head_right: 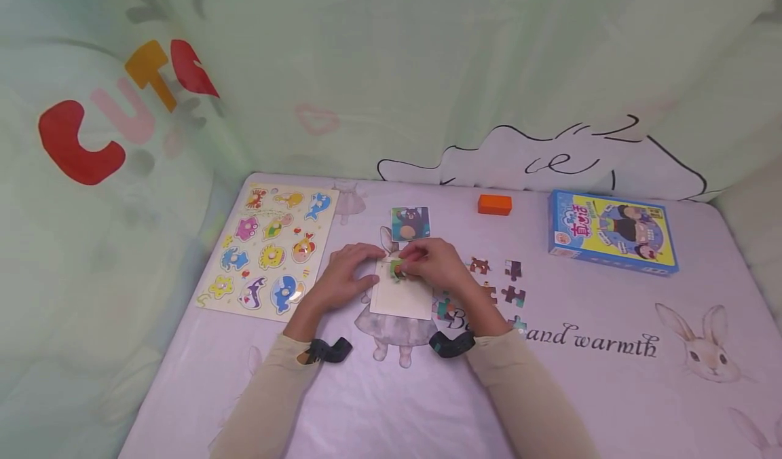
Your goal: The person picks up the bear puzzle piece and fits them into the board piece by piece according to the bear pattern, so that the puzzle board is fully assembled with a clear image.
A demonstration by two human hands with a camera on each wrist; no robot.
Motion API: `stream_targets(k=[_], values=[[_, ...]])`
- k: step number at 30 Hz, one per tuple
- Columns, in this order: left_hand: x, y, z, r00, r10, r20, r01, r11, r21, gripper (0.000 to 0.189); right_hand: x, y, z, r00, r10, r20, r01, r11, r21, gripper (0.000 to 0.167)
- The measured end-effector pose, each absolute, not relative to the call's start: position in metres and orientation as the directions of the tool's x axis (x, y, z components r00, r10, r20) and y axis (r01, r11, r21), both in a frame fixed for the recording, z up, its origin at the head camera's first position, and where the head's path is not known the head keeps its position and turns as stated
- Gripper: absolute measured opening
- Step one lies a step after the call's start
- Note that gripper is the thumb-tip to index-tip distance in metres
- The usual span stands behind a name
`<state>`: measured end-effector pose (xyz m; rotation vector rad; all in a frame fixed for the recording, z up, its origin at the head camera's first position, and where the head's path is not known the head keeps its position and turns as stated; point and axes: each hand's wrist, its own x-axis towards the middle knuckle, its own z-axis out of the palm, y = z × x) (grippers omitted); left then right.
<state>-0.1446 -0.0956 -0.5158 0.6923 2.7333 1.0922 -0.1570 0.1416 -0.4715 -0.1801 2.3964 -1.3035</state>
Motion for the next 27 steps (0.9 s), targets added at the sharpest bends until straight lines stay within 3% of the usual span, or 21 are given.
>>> stream_targets(k=[27], values=[[-0.146, -0.095, -0.518, -0.888, 0.454, 0.079, 0.385, 0.638, 0.666, 0.042, -0.155, 0.113, -0.477, -0.954, -0.149, -0.259, 0.109, 0.634, -0.765, 0.013]])
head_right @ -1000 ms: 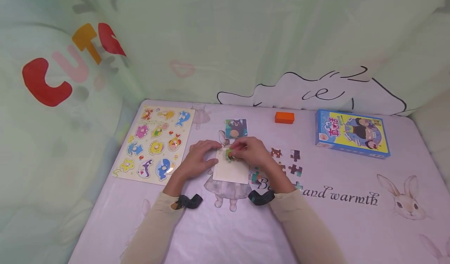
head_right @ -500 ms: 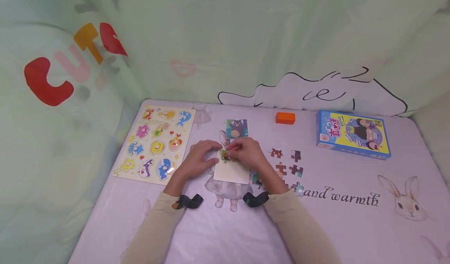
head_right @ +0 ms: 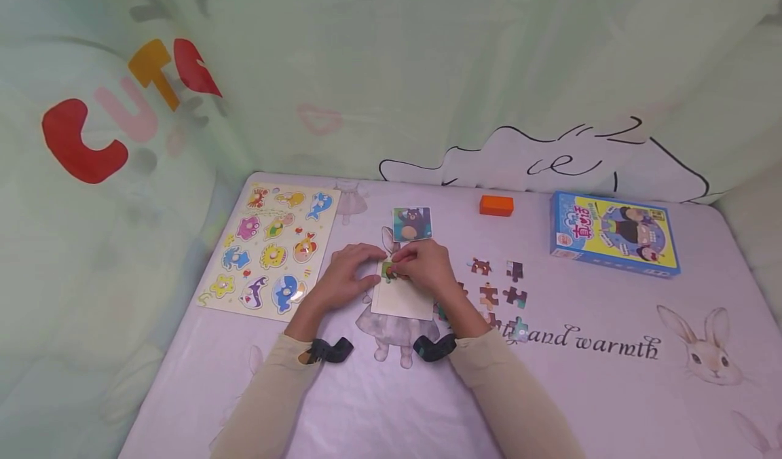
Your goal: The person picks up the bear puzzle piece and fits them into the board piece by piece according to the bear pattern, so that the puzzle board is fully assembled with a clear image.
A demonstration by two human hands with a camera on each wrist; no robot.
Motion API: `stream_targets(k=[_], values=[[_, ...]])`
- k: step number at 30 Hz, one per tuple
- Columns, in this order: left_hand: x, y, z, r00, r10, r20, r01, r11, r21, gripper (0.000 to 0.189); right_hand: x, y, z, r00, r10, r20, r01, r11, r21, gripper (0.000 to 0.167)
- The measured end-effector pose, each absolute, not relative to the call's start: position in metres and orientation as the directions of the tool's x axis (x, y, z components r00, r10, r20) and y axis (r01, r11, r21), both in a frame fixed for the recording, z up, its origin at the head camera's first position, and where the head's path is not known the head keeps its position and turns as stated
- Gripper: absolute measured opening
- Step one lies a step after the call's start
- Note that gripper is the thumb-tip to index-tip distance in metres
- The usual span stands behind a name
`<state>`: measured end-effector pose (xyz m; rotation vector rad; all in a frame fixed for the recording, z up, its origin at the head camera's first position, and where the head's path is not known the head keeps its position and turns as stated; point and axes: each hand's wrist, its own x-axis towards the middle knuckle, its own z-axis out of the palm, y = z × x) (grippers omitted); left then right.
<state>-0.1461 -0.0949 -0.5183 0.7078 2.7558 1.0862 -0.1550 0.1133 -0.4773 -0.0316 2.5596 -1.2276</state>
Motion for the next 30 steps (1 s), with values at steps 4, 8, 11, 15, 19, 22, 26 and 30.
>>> stream_targets(k=[4, 8, 11, 15, 19, 22, 26, 30], values=[[-0.1459, -0.095, -0.5179, -0.888, 0.453, 0.078, 0.384, 0.637, 0.669, 0.042, -0.155, 0.1099, -0.4776, -0.965, -0.131, -0.226, 0.087, 0.655, -0.75, 0.013], [-0.146, -0.0951, -0.5172, -0.89, 0.451, 0.072, 0.379, 0.64, 0.668, 0.042, -0.1547, 0.1065, -0.4763, -0.972, -0.108, -0.208, 0.079, 0.682, -0.727, 0.015], [-0.1459, -0.0952, -0.5163, -0.889, 0.452, 0.072, 0.379, 0.639, 0.67, 0.042, -0.1543, 0.1055, -0.475, -0.973, -0.1, -0.207, 0.082, 0.693, -0.716, 0.015], [-0.1458, -0.0955, -0.515, -0.886, 0.458, 0.074, 0.384, 0.634, 0.672, 0.042, -0.1555, 0.1059, -0.4756, -0.975, -0.117, -0.191, 0.055, 0.701, -0.711, 0.015], [-0.1457, -0.0951, -0.5142, -0.885, 0.46, 0.074, 0.385, 0.632, 0.672, 0.041, -0.155, 0.1065, -0.4761, -0.976, -0.136, -0.17, 0.021, 0.716, -0.698, 0.017], [-0.145, -0.0943, -0.5138, -0.887, 0.457, 0.074, 0.38, 0.629, 0.678, 0.041, -0.1519, 0.1085, -0.4736, -0.971, -0.147, -0.186, 0.02, 0.73, -0.683, 0.018], [-0.1449, -0.0943, -0.5143, -0.888, 0.456, 0.062, 0.373, 0.634, 0.677, 0.042, -0.1494, 0.1107, -0.4727, -0.959, -0.172, -0.225, 0.022, 0.748, -0.663, 0.019], [-0.1476, -0.0962, -0.515, -0.881, 0.471, 0.048, 0.375, 0.633, 0.678, 0.042, -0.1492, 0.1111, -0.4741, -0.952, -0.189, -0.243, 0.018, 0.754, -0.657, 0.02]])
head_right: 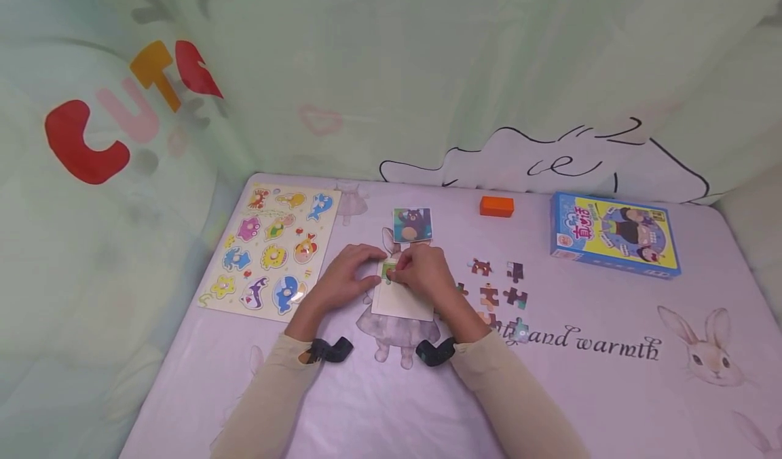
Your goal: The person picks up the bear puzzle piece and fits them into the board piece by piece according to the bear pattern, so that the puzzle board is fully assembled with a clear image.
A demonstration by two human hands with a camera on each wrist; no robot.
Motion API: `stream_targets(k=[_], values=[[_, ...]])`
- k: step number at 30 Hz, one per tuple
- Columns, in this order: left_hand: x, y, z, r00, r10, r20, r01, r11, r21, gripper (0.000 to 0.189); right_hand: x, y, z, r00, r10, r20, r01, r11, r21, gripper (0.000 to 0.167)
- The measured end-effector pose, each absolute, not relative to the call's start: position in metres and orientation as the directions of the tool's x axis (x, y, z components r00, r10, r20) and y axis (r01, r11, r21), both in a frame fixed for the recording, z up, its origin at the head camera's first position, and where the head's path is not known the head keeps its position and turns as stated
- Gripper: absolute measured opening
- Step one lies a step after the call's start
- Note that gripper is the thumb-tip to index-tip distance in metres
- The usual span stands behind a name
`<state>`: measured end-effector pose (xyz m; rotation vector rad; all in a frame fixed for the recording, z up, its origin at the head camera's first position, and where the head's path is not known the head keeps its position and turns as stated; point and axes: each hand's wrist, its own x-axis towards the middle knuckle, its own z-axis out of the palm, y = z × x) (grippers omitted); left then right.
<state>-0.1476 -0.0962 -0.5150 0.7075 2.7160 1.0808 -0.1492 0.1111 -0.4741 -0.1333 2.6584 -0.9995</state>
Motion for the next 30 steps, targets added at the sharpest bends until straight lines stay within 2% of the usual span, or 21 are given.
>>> stream_targets(k=[11, 30], values=[[-0.162, -0.096, -0.514, -0.884, 0.467, 0.026, 0.34, 0.603, 0.722, 0.036, -0.148, 0.108, -0.476, -0.951, -0.179, -0.252, 0.036, 0.744, -0.667, 0.021], [-0.162, -0.088, -0.515, -0.901, 0.434, 0.025, 0.314, 0.608, 0.729, 0.024, -0.15, 0.119, -0.475, -0.93, -0.242, -0.276, 0.007, 0.74, -0.672, 0.016]])
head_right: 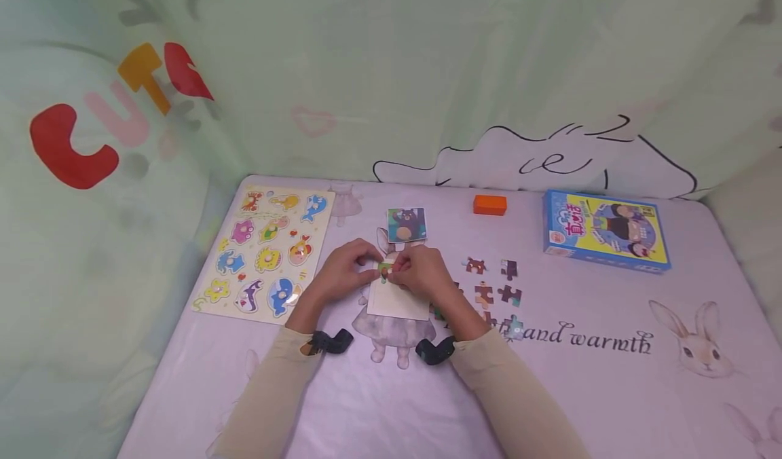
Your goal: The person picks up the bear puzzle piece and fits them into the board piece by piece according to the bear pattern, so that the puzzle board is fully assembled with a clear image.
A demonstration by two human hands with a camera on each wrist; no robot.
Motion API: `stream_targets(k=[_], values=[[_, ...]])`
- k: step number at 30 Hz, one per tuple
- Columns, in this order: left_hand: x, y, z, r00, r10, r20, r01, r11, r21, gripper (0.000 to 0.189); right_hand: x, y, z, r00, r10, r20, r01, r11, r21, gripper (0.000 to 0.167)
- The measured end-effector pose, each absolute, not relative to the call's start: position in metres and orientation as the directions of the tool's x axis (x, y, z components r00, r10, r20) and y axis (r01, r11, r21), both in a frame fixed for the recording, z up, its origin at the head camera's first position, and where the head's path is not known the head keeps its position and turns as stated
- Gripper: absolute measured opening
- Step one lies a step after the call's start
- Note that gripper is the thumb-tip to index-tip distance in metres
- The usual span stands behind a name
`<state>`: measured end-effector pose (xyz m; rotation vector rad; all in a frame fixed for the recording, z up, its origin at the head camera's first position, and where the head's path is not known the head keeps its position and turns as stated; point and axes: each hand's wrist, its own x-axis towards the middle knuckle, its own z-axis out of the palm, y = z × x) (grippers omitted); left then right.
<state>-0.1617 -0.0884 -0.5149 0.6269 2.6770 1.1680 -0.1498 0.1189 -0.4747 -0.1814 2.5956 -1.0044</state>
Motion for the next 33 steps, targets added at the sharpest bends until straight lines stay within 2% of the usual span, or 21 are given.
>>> stream_targets(k=[23, 33], values=[[-0.162, -0.088, -0.514, -0.908, 0.419, -0.003, 0.283, 0.62, 0.731, 0.02, -0.151, 0.115, -0.474, -0.933, -0.221, -0.284, 0.03, 0.739, -0.673, 0.015], [-0.162, -0.088, -0.516, -0.899, 0.438, 0.02, 0.316, 0.616, 0.721, 0.019, -0.148, 0.125, -0.469, -0.929, -0.231, -0.289, 0.046, 0.704, -0.708, 0.012]])
